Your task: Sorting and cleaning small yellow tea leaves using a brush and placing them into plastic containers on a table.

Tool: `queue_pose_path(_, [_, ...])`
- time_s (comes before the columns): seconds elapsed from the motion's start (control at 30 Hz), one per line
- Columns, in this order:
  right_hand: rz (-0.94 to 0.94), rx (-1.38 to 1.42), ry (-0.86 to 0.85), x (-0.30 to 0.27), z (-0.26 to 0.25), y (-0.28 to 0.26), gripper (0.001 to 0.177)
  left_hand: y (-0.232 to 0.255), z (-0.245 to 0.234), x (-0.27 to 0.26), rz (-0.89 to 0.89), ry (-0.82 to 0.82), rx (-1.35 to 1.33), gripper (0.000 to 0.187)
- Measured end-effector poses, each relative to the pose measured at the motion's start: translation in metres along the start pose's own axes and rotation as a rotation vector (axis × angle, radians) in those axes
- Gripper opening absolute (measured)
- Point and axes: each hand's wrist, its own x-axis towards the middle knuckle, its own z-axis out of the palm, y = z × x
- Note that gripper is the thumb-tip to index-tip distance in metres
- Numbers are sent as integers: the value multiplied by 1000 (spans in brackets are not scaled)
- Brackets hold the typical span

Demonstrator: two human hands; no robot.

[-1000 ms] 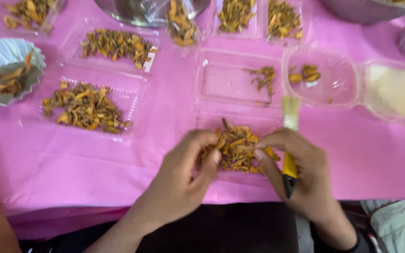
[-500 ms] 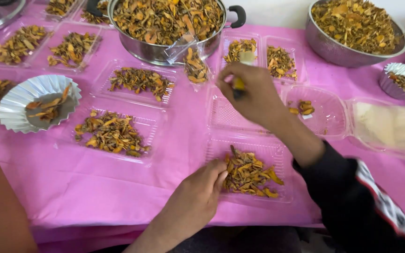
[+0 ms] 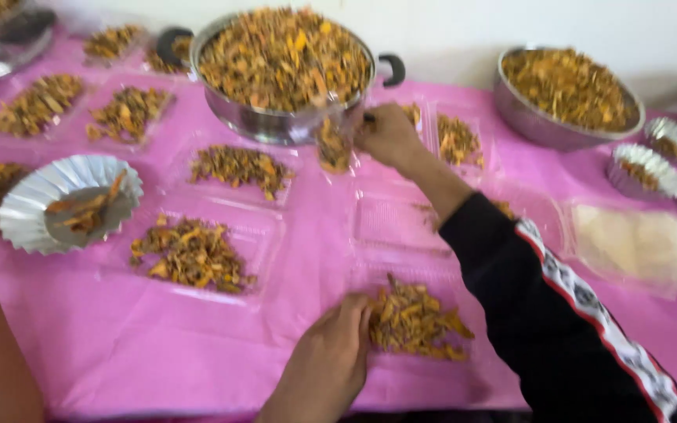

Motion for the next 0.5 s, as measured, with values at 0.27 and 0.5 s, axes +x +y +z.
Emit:
queue_pose_path(0.27, [-420,-106,176,-5,18,64,15,6,1,-2,-43,-27,80,19])
queue_pose_path(0.5, [-463,-244,200,-16,16,42,22,11,-5,6,-240,-57,-25,22])
